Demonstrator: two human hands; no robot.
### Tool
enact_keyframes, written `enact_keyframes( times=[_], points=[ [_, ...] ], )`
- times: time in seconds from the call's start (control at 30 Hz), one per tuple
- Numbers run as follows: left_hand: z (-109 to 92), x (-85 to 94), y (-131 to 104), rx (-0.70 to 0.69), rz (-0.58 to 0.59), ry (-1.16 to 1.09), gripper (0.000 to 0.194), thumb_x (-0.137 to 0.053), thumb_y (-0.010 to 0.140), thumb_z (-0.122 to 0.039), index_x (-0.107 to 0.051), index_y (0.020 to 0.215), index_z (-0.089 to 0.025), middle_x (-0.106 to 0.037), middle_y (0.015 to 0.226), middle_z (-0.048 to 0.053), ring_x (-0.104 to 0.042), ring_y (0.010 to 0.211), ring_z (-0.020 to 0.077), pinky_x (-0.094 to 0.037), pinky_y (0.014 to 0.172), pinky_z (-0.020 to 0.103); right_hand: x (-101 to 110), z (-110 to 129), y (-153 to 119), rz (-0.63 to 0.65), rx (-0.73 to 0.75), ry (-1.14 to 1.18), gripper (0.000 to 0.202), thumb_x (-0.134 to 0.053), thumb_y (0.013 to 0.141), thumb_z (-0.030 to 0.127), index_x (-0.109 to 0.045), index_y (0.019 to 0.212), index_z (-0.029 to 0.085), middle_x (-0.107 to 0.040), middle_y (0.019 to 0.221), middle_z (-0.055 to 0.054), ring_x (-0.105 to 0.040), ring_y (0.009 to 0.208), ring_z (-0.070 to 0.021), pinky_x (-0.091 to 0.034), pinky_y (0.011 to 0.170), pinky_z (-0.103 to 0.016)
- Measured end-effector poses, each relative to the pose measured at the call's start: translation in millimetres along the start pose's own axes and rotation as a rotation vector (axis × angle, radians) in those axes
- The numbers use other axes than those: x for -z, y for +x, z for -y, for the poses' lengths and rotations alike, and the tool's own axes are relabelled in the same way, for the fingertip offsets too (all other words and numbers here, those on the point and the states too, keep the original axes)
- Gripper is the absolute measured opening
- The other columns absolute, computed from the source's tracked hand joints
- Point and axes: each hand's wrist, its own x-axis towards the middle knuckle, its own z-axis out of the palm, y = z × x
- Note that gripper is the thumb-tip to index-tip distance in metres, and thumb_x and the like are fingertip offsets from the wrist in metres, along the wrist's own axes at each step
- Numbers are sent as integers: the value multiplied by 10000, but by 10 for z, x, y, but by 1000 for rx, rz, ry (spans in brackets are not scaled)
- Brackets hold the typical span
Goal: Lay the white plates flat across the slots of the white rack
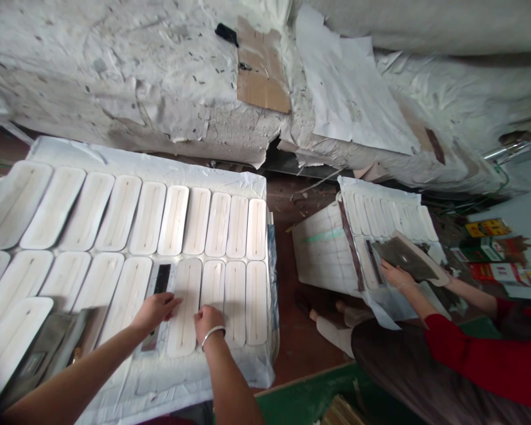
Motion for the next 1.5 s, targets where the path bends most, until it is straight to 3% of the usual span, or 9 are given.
enact_keyframes(
  times=[0.33, 0.6, 0.77, 0.9, 1.07, 1.2, 1.27, 1.37, 1.5],
  points=[
    [-48, 19, 35, 72, 46, -21, 362, -456, 824, -433, -462, 562, -183, -571, 479, 4, -555, 471, 137, -403, 539, 239, -49, -39, 11, 29, -3, 46, 184, -554, 811, 325, -698, 815, 211, -703, 781, -28, -642, 685, -116, -433, 655, -206],
    [-200, 75, 149, 142, 138, 159, 325, -471, 838, -391, -516, 614, -159, -599, 510, 47, -577, 476, 151, -410, 527, 244, 178, 73, -24, 6, -23, -234, 225, -503, 844, 284, -686, 836, 155, -702, 876, -116, -657, 868, -243, -473, 742, -329],
    [-321, 171, 237, 153, 205, 317, 307, -479, 830, -370, -611, 737, -109, -652, 687, 134, -630, 591, 221, -456, 594, 304, -79, -104, -102, -233, 293, -313, 236, -554, 846, 296, -603, 1061, 213, -640, 1090, -57, -573, 1030, -213, -468, 867, -348],
    [-444, 155, 291, 143, 202, 411, 313, -495, 805, -350, -675, 824, -95, -666, 894, 208, -640, 870, 330, -470, 714, 376, -345, -317, -92, -243, 634, -444, 519, -504, 887, 412, -401, 1368, 247, -355, 1470, -49, -308, 1346, -262, -269, 1101, -517],
    [-454, 37, 36, 73, 150, 384, 272, -472, 825, -282, -694, 818, -126, -677, 889, 181, -639, 897, 302, -451, 752, 349, -380, -420, -108, -123, 605, -482, 532, -386, 939, 399, -308, 1442, 247, -199, 1526, -21, -180, 1413, -264, -154, 1144, -559],
    [59, 366, -459, 40, -53, 323, 297, -397, 885, -348, -633, 886, -166, -660, 927, 106, -617, 852, 205, -439, 752, 286, -407, -492, -202, -17, 613, -474, 518, -352, 939, 300, -270, 1450, 274, -205, 1514, 14, -175, 1419, -238, -139, 1171, -517],
    [541, 717, -734, 79, -252, 291, 378, -271, 919, -347, -570, 1016, -137, -622, 1013, 118, -588, 901, 181, -428, 830, 275, -420, -519, -245, 7, 609, -465, 522, -352, 930, 278, -263, 1443, 311, -208, 1507, 36, -181, 1417, -230, -142, 1176, -507],
    [1372, 1270, -1010, 211, -665, 281, 537, -397, 809, -510, -526, 1110, -84, -585, 1077, 173, -534, 1033, 286, -389, 949, 379, -376, -483, -275, 26, 561, -459, 522, -368, 917, 265, -293, 1431, 323, -225, 1500, 44, -184, 1415, -240, -122, 1178, -517],
    [2039, 1678, -1123, 468, -520, 296, 722, -505, 639, -642, -509, 1091, -79, -585, 1027, 188, -549, 1009, 337, -420, 893, 416, -292, -281, -342, 34, 505, -436, 486, -407, 893, 224, -438, 1376, 273, -320, 1476, -8, -229, 1400, -269, -113, 1171, -542]
  ],
)
